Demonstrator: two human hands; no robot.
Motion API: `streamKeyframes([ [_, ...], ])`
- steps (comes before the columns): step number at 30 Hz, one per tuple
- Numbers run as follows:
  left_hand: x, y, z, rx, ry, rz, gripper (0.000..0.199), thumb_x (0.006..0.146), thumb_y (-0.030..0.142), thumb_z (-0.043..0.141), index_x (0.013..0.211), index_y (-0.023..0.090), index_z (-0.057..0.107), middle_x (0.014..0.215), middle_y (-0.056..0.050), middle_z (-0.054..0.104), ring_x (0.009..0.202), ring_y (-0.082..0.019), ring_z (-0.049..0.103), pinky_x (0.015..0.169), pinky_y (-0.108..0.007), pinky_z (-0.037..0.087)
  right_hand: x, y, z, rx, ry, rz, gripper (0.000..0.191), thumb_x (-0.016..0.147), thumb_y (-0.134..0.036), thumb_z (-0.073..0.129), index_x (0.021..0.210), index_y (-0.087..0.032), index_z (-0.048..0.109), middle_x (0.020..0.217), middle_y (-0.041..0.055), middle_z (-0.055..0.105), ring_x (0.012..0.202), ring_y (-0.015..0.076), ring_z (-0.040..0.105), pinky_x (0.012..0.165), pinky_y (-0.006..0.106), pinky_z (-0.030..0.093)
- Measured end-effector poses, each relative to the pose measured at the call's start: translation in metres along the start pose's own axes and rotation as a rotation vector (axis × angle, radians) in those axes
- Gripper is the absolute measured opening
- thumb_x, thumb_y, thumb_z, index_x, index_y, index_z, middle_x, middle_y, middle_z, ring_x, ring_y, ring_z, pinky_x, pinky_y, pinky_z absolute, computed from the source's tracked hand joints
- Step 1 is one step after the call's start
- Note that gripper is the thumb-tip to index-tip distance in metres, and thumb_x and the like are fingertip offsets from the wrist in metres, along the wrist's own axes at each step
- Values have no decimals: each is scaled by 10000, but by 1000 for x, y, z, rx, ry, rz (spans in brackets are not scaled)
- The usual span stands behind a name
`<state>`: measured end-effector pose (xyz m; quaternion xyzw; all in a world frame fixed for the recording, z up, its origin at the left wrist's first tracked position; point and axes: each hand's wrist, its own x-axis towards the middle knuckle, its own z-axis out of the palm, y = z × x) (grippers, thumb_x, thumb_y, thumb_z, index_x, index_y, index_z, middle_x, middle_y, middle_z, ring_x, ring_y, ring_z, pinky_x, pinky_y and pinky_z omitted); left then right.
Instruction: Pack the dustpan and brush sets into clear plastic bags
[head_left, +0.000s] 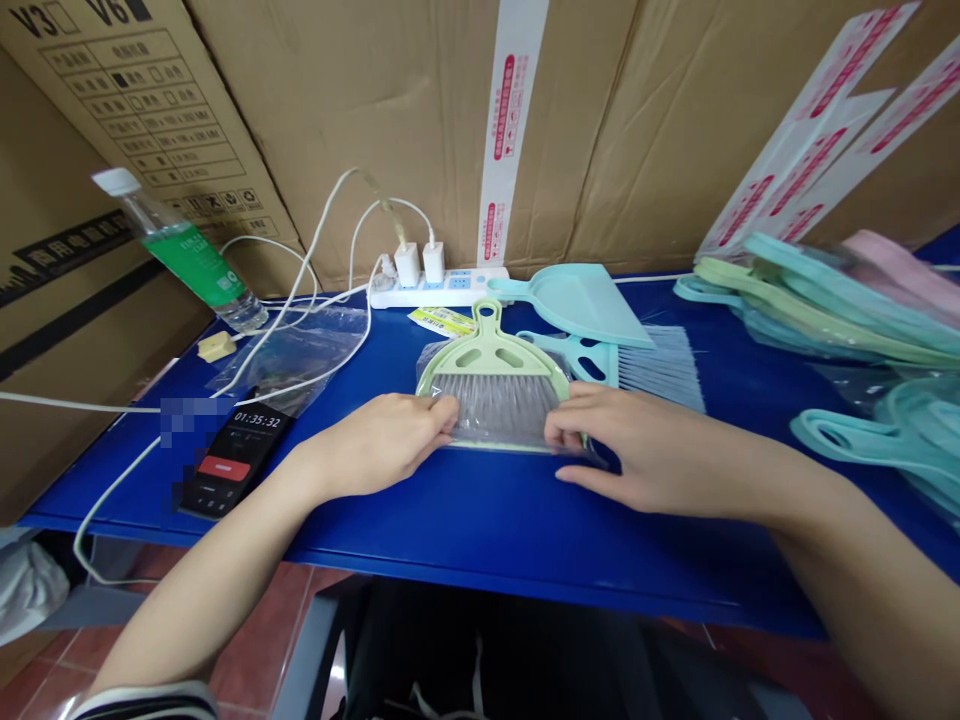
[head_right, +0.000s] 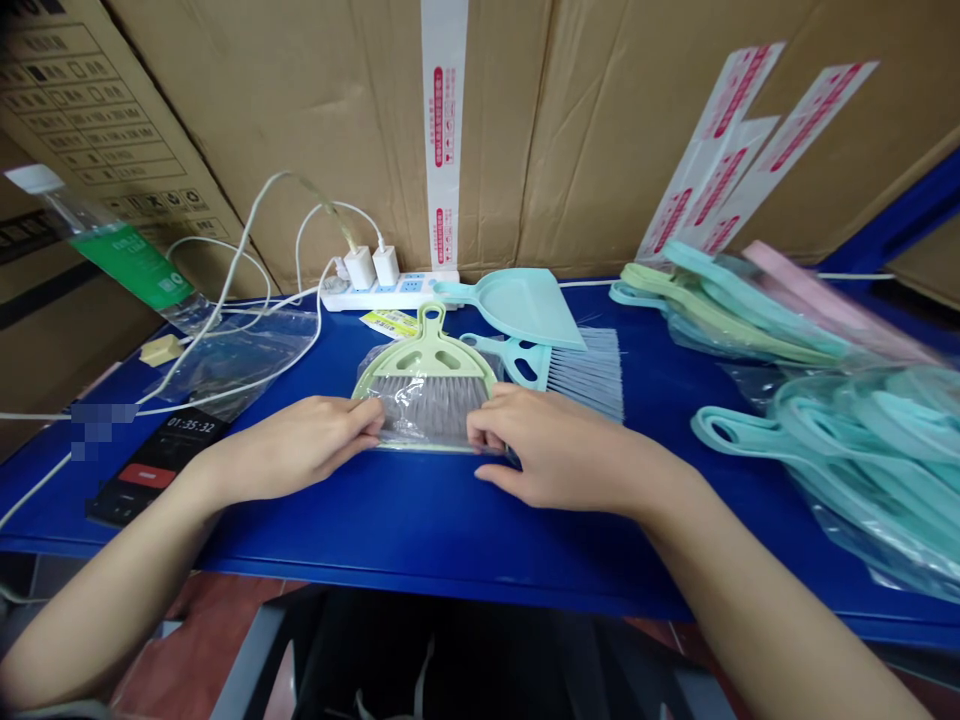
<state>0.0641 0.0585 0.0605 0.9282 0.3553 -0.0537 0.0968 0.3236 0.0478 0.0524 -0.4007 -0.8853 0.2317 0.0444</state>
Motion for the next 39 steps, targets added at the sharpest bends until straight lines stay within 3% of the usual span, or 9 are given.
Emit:
streamKeyframes([
  [4,0,1,1,36,-2,-28,164,996,191,403,833,213,401,730,9,578,601,-160,562,554,-279,355,1,5,4,-29,18,4,132,805,-103,487,748,-209,541,748,37,598,743,198,552,651,317,418],
  [14,3,3,0,59,-10,-85,155,999,198,398,868,190,480,800,-11,641,663,-170,622,600,-287,415,4,8,6,-43,71,40,180,871,-168,454,727,-209,555,755,47,608,706,191,575,659,316,421],
  [19,6,5,3,126,4,-112,208,1014,208,344,925,170,529,939,-45,638,729,-189,654,643,-316,481,5,7,6,-61,106,60,197,877,-199,427,720,-211,545,712,44,607,666,189,565,631,311,402],
  [22,8,7,4,163,13,-145,218,1013,219,341,960,158,544,1012,-68,615,724,-191,658,650,-338,513,4,7,6,-41,117,69,197,879,-219,418,712,-217,521,638,16,593,586,162,535,607,300,386],
  [29,9,9,3,152,26,-177,235,1012,229,346,934,154,555,956,-63,598,706,-175,647,648,-325,535,6,4,7,42,188,122,202,868,-262,451,692,-220,541,466,-50,493,431,113,427,507,270,336],
  [36,9,9,3,136,41,-185,200,997,212,388,921,152,562,943,-69,617,708,-194,659,628,-329,523,11,7,7,-52,353,60,147,809,-226,530,695,-217,623,608,3,546,516,131,468,513,269,349],
  [39,9,9,3,161,50,-199,169,987,206,418,907,159,559,918,-61,635,735,-209,673,621,-322,511,12,9,8,-85,352,80,123,811,-203,544,712,-212,616,659,14,560,568,141,503,544,265,364],
])
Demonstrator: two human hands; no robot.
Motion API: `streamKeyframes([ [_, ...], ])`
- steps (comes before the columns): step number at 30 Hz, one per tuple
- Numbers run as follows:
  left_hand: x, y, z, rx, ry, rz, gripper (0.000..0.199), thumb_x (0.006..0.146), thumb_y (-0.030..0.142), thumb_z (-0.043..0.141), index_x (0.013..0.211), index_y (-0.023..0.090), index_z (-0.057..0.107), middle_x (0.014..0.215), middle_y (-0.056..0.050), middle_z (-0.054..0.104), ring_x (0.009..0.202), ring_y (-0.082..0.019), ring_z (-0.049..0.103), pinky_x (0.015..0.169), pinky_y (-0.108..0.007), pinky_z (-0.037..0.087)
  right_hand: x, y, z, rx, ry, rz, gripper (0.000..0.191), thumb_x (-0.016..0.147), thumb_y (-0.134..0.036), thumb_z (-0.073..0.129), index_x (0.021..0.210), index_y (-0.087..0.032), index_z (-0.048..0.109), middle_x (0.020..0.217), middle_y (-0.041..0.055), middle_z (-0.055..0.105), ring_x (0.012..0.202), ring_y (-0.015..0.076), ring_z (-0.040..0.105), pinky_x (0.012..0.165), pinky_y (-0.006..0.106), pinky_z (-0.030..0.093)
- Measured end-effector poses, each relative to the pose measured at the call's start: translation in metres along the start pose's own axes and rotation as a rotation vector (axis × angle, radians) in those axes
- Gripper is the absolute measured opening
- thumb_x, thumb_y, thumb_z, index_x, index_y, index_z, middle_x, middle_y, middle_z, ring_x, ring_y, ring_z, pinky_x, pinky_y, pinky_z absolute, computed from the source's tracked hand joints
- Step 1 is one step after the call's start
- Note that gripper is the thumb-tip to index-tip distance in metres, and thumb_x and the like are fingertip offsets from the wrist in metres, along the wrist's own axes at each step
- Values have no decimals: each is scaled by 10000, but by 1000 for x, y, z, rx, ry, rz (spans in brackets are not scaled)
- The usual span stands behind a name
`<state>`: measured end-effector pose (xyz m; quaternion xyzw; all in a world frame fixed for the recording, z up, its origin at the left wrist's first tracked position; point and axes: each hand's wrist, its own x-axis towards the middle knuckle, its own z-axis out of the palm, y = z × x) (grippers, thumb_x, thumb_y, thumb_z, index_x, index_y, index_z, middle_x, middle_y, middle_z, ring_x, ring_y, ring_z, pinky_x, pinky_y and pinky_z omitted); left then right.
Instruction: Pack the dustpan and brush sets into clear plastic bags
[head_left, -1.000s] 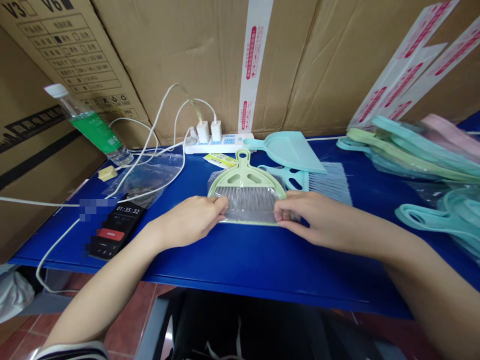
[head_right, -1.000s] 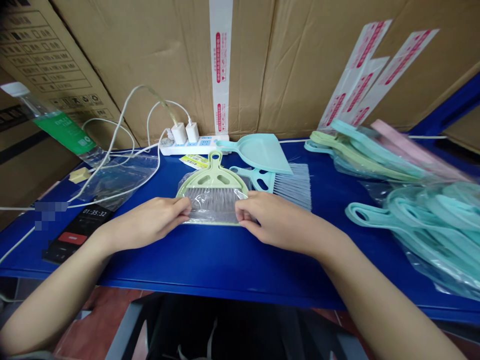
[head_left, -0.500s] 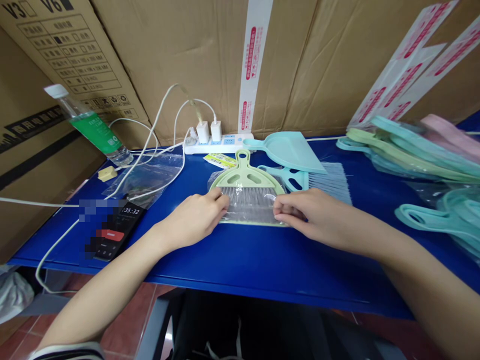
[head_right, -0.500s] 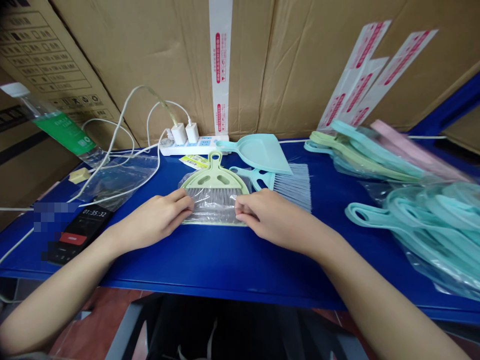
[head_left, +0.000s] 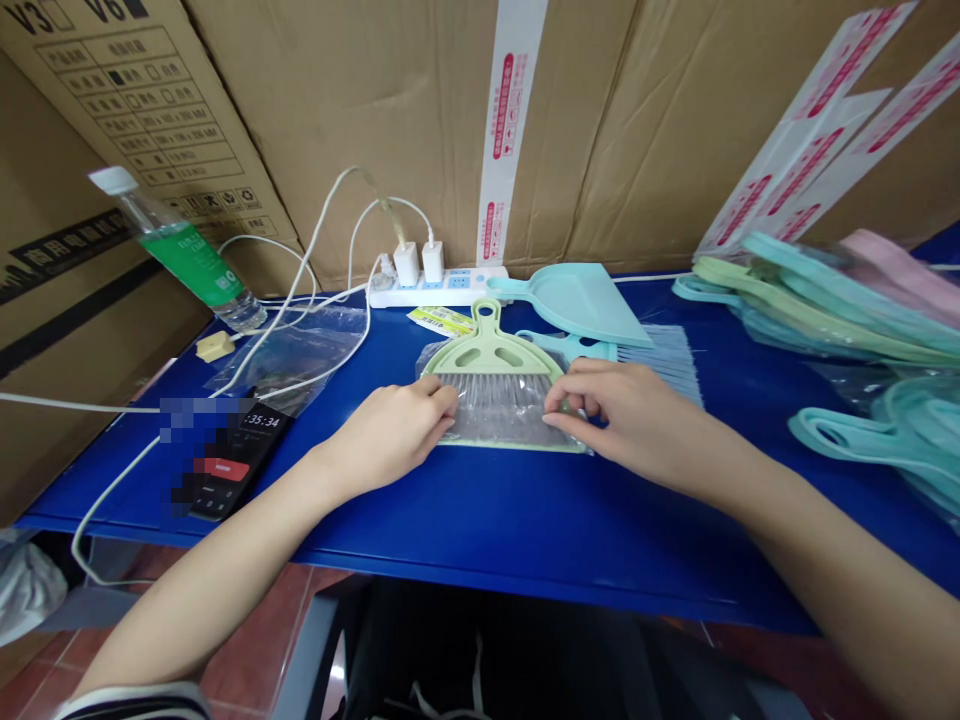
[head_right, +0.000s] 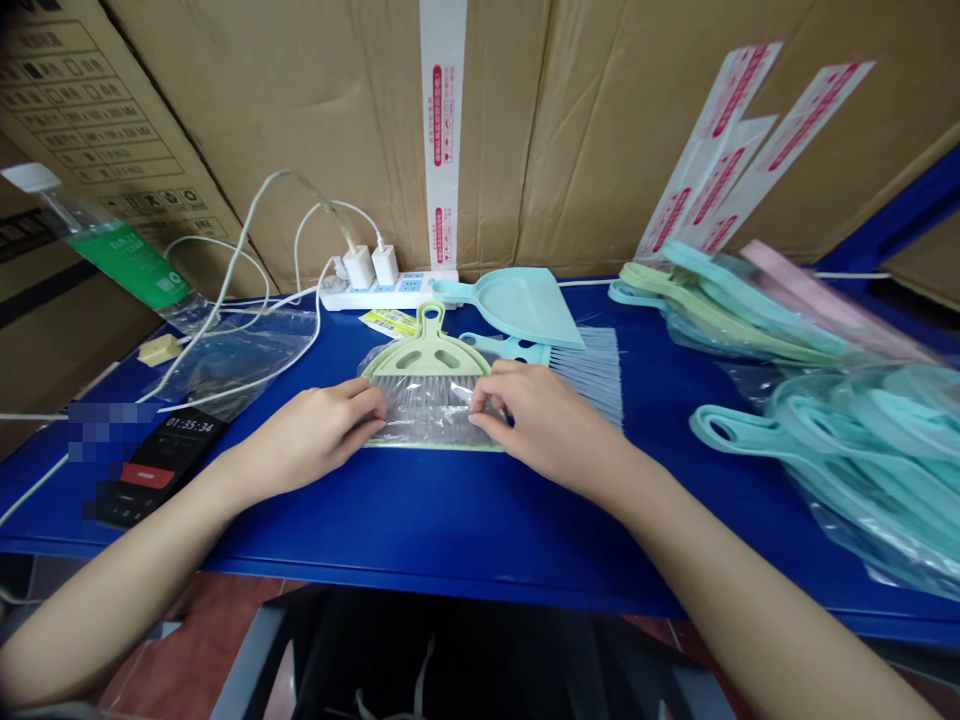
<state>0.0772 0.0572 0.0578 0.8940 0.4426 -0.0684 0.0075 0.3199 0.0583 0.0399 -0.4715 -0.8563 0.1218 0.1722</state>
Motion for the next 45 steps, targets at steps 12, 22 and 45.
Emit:
streamKeyframes([
  [12,0,-2,4,78,127,25,117,948,210,507,865,177,582,820,-34,664,767,-202,669,608,-289,486,-1,-4,2,-6,-109,-9,215,907,-216,385,700,-235,440,654,27,576,633,180,519,602,303,385],
  [22,2,-7,6,70,205,84,185,963,200,472,840,168,606,808,-54,679,788,-204,574,716,-334,502,0,-5,2,11,-122,1,236,913,-233,370,687,-237,438,640,23,566,618,175,514,600,305,381],
  [45,5,-10,16,-3,249,-47,118,934,160,494,905,145,608,1066,-102,538,937,-229,572,844,-437,553,1,-6,6,16,-70,74,76,819,-180,463,821,-242,420,548,-58,477,484,140,474,514,267,322],
])
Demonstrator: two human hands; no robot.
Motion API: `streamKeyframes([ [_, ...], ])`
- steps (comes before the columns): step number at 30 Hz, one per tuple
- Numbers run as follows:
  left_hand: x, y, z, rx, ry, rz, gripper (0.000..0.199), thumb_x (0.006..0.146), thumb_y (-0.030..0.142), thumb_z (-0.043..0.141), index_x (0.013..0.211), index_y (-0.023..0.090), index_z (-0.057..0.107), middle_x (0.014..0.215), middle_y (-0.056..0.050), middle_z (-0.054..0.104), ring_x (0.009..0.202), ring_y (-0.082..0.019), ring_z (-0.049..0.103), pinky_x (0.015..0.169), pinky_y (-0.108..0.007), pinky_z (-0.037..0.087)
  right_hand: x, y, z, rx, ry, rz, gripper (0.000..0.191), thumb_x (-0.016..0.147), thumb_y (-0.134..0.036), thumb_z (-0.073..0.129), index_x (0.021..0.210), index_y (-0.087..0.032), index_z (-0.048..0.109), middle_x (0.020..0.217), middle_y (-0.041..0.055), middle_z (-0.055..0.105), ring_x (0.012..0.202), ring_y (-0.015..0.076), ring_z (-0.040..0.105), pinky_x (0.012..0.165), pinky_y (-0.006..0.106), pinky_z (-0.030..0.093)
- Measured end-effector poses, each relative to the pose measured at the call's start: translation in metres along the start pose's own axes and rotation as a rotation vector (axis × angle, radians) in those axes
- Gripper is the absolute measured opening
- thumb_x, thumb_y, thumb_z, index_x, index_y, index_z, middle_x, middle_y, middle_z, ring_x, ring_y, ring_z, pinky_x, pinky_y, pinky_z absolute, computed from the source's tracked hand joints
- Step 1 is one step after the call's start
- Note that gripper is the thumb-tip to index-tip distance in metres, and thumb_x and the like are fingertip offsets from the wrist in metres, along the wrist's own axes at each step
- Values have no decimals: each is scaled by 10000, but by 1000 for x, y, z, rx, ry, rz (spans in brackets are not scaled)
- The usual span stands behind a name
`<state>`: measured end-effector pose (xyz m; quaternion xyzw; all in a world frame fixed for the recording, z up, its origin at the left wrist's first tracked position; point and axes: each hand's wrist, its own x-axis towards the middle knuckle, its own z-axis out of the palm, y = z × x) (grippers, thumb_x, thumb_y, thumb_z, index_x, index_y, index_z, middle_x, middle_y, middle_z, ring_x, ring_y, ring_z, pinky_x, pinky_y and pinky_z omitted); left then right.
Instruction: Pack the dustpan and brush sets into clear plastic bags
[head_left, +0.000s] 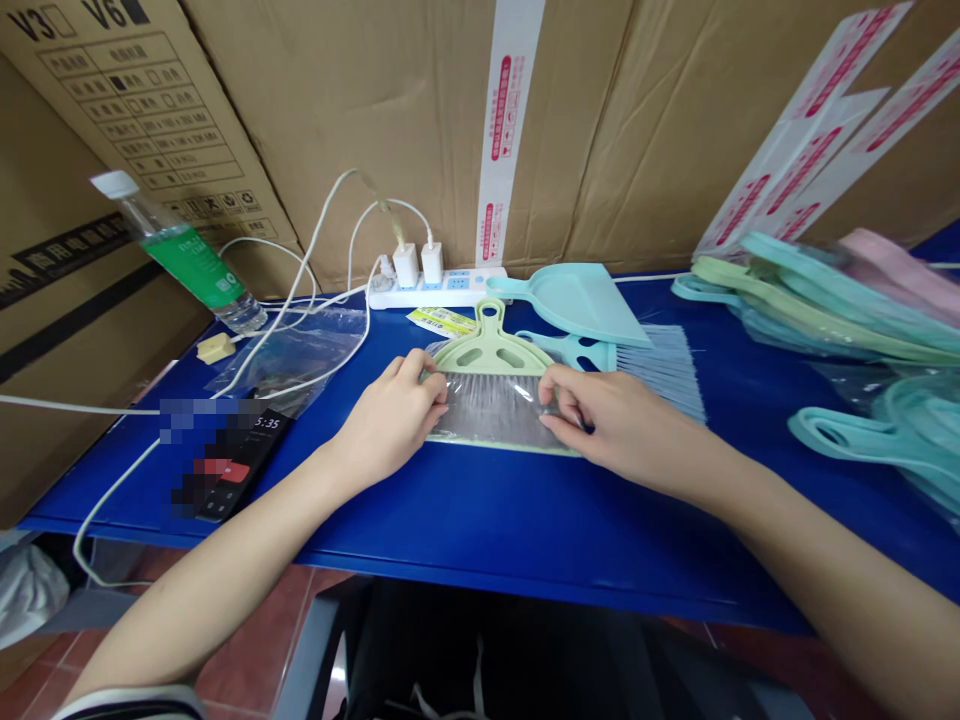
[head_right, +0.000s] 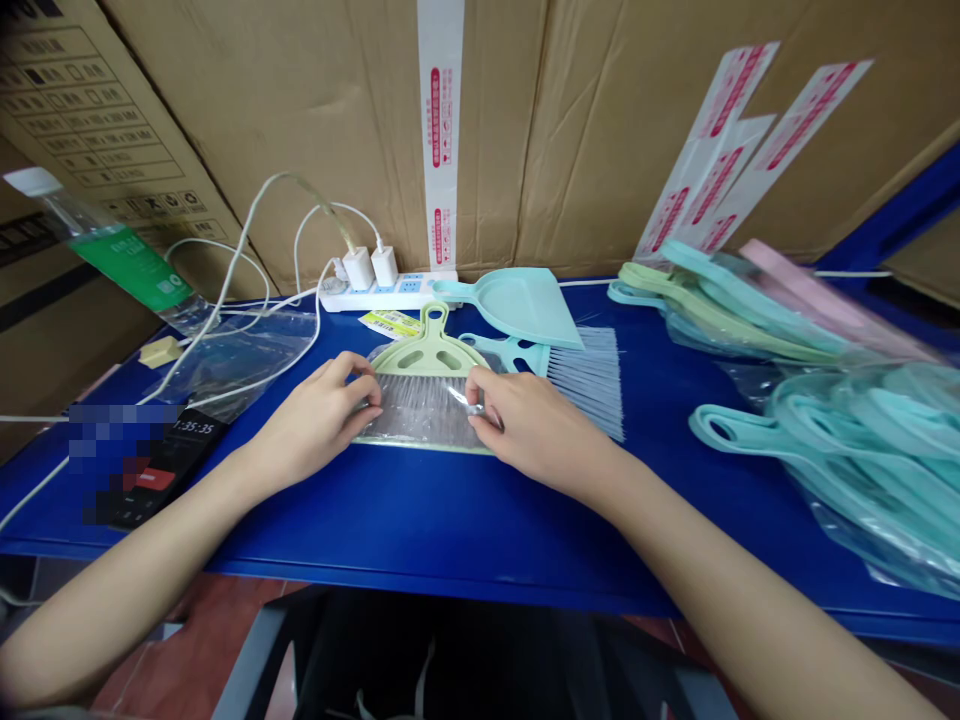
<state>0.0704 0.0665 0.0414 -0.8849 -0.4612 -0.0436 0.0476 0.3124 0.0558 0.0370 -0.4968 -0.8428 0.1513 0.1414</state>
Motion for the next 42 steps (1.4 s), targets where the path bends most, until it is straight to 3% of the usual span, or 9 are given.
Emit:
streamKeyframes([
  [4,0,-3,4,-73,30,-15,144,901,93,471,924,161,595,1076,-92,524,928,-216,585,836,-433,563,0,-2,-1,-36,1,14,159,766,-101,445,822,-245,405,547,-72,417,464,132,431,506,266,306],
  [9,0,-6,6,-145,65,10,337,806,-20,416,1010,186,588,1077,-72,533,955,-201,570,871,-417,548,0,-1,-2,-52,-6,42,209,726,-77,443,846,-246,418,563,-73,409,452,129,405,492,266,290],
  [18,2,-4,4,-123,11,18,436,739,-88,371,1007,164,605,1084,-80,543,924,-205,521,842,-397,522,3,-6,-4,-48,-129,128,250,714,-20,429,835,-239,430,505,-83,415,485,151,433,520,265,279],
  [30,-5,2,-12,13,-55,163,470,722,-55,422,1125,145,558,1086,-80,600,939,-213,537,865,-381,499,-6,2,-9,-105,-190,-64,280,694,15,431,821,-235,439,490,-99,379,475,133,418,532,246,299],
  [38,-8,12,-15,141,-113,141,426,767,-17,472,1142,149,588,1045,-93,625,902,-249,559,789,-401,538,-10,-1,-12,-110,-281,-24,291,698,16,446,857,-228,454,477,-108,375,464,138,417,545,251,308],
  [42,-8,14,-16,147,-81,116,415,759,-13,485,1126,132,615,1027,-104,630,953,-271,554,839,-435,535,-9,-1,-12,-108,-286,-28,287,694,8,454,860,-226,461,488,-102,395,469,137,434,536,244,304],
])
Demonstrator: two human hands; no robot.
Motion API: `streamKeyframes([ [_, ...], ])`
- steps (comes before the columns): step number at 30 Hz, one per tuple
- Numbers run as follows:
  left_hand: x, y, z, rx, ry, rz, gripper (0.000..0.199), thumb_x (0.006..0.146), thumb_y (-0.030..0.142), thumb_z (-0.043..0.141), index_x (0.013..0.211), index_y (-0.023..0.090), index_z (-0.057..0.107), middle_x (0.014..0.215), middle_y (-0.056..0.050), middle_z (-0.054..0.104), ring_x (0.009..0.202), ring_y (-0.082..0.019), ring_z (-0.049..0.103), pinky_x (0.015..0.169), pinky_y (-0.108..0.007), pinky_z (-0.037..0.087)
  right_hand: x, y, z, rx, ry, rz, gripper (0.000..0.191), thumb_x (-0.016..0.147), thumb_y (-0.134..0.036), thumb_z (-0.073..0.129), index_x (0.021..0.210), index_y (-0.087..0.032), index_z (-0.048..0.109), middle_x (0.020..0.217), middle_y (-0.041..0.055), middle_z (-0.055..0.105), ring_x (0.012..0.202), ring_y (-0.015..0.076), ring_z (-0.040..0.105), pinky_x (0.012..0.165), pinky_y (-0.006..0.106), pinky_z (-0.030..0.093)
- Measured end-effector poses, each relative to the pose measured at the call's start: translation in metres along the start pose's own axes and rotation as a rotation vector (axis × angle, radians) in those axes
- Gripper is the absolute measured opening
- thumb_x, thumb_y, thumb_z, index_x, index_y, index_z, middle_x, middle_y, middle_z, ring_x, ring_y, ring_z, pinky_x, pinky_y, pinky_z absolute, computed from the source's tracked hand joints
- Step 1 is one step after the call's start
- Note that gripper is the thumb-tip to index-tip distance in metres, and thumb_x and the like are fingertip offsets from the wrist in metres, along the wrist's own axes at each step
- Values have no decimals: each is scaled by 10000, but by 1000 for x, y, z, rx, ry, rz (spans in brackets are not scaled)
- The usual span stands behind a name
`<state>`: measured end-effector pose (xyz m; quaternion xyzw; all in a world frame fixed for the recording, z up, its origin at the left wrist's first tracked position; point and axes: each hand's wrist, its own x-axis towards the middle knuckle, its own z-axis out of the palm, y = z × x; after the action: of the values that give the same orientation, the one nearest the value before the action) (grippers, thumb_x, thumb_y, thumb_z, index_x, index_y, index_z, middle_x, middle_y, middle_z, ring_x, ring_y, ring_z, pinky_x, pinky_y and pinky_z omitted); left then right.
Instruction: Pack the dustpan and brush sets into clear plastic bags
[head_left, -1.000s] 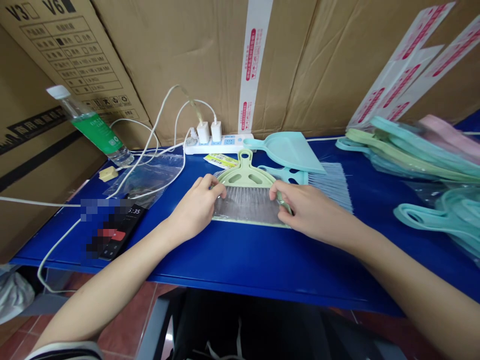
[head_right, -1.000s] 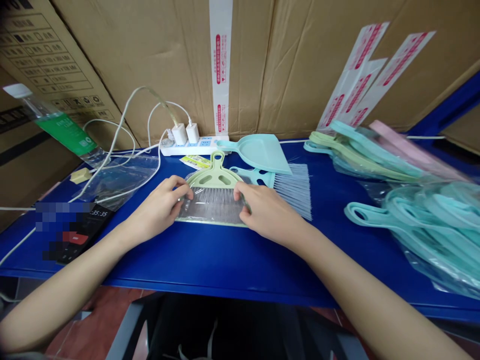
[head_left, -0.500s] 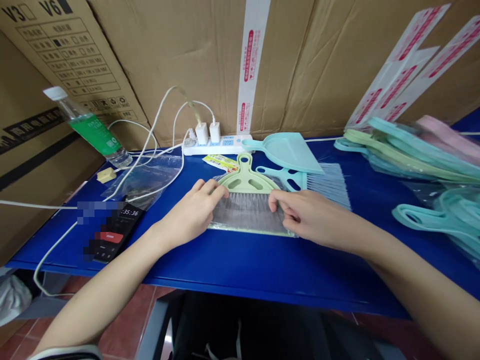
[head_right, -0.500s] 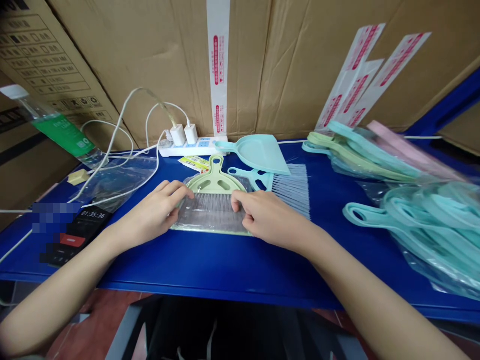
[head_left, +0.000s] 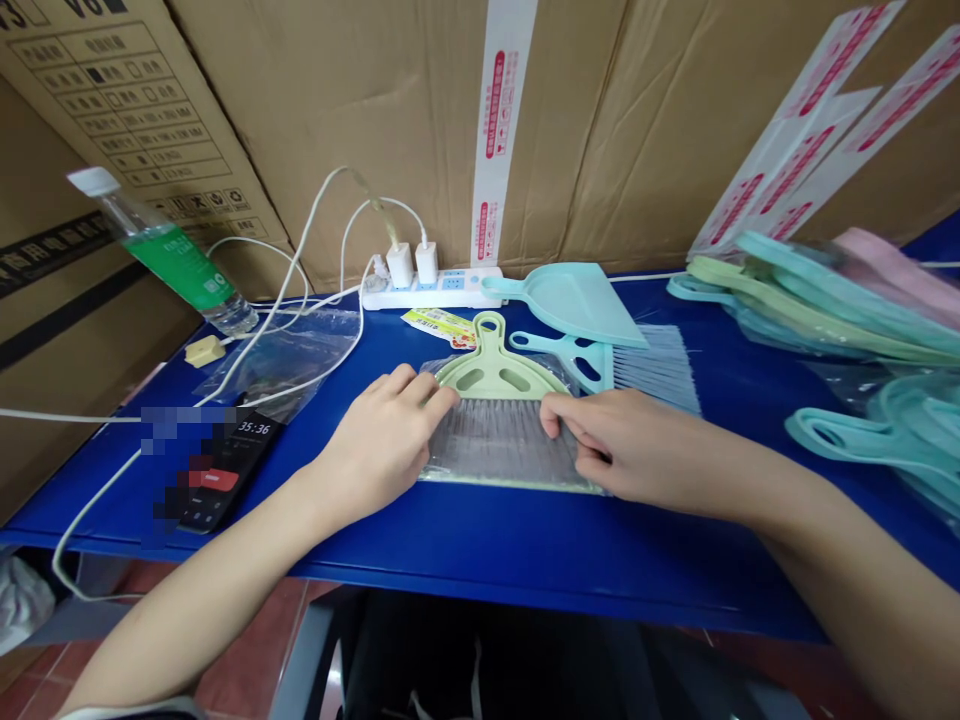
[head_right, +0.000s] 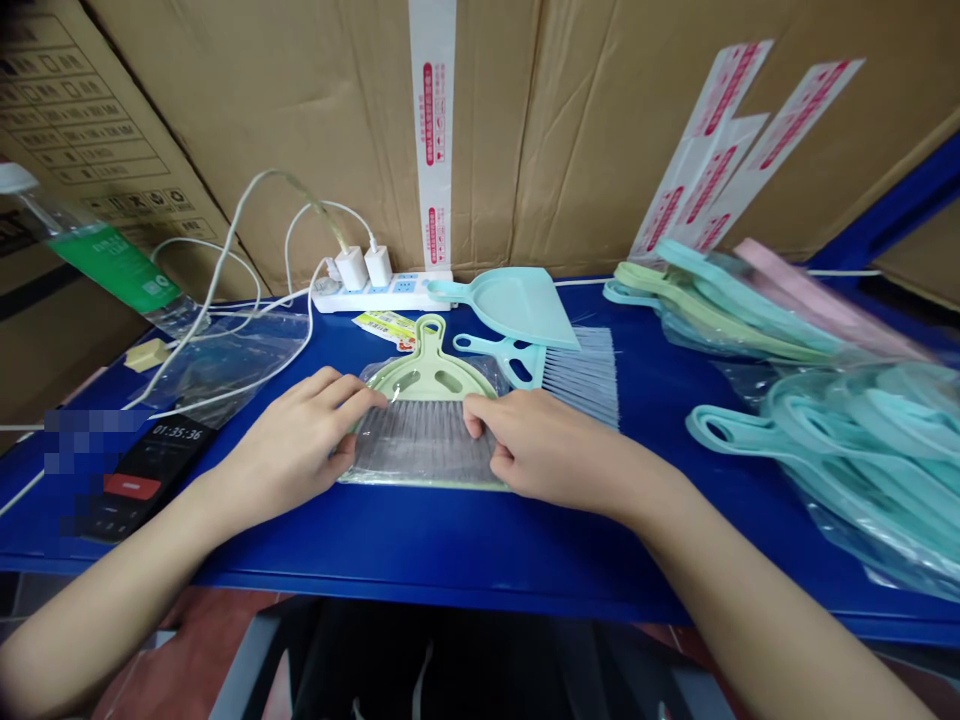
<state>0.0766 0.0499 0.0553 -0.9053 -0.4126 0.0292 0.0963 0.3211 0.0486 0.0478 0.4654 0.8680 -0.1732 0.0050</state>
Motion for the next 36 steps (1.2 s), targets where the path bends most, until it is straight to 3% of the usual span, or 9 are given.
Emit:
streamKeyframes([
  [5,-1,2,2,-67,-8,233,629,844,-43,404,1368,286,518,1102,-65,595,1041,-212,558,900,-362,518,-1,0,0,1,12,-9,275,697,-4,444,861,-223,473,485,-95,409,470,142,433,544,244,300],
  [9,0,3,4,-67,-37,261,630,914,-1,385,1405,380,486,1116,-48,573,1097,-196,570,925,-351,513,-1,-2,-1,-20,-10,8,270,716,-3,444,872,-220,484,490,-87,439,482,146,449,553,248,292],
  [16,2,5,6,-53,-42,259,589,897,19,423,1365,353,550,1053,-66,571,1047,-227,596,870,-373,539,-1,-2,0,-106,145,-71,207,729,-45,458,816,-213,543,477,-71,460,452,128,416,525,252,247],
  [19,1,5,8,-60,-26,268,586,892,29,438,1377,342,542,1076,-77,574,1056,-239,595,873,-385,540,0,-3,1,-61,231,-170,171,818,-115,465,806,-210,607,538,-40,557,460,120,445,520,253,262],
  [23,0,5,11,-59,2,274,573,908,47,438,1397,333,521,1043,-73,574,1023,-229,598,849,-363,540,3,-6,5,76,212,-318,212,875,-157,484,874,-214,689,759,14,711,632,140,608,588,248,361],
  [28,0,6,10,-13,35,290,542,923,74,449,1403,316,518,1003,-69,589,979,-221,594,837,-355,527,4,-4,6,94,194,-315,223,878,-156,510,899,-221,723,762,3,725,551,121,562,567,245,378],
  [36,-1,1,6,-72,120,309,397,880,68,528,1192,251,693,978,-71,614,958,-229,591,830,-351,508,3,-3,4,100,185,-313,253,876,-130,514,919,-211,749,799,9,749,574,121,593,575,243,392],
])
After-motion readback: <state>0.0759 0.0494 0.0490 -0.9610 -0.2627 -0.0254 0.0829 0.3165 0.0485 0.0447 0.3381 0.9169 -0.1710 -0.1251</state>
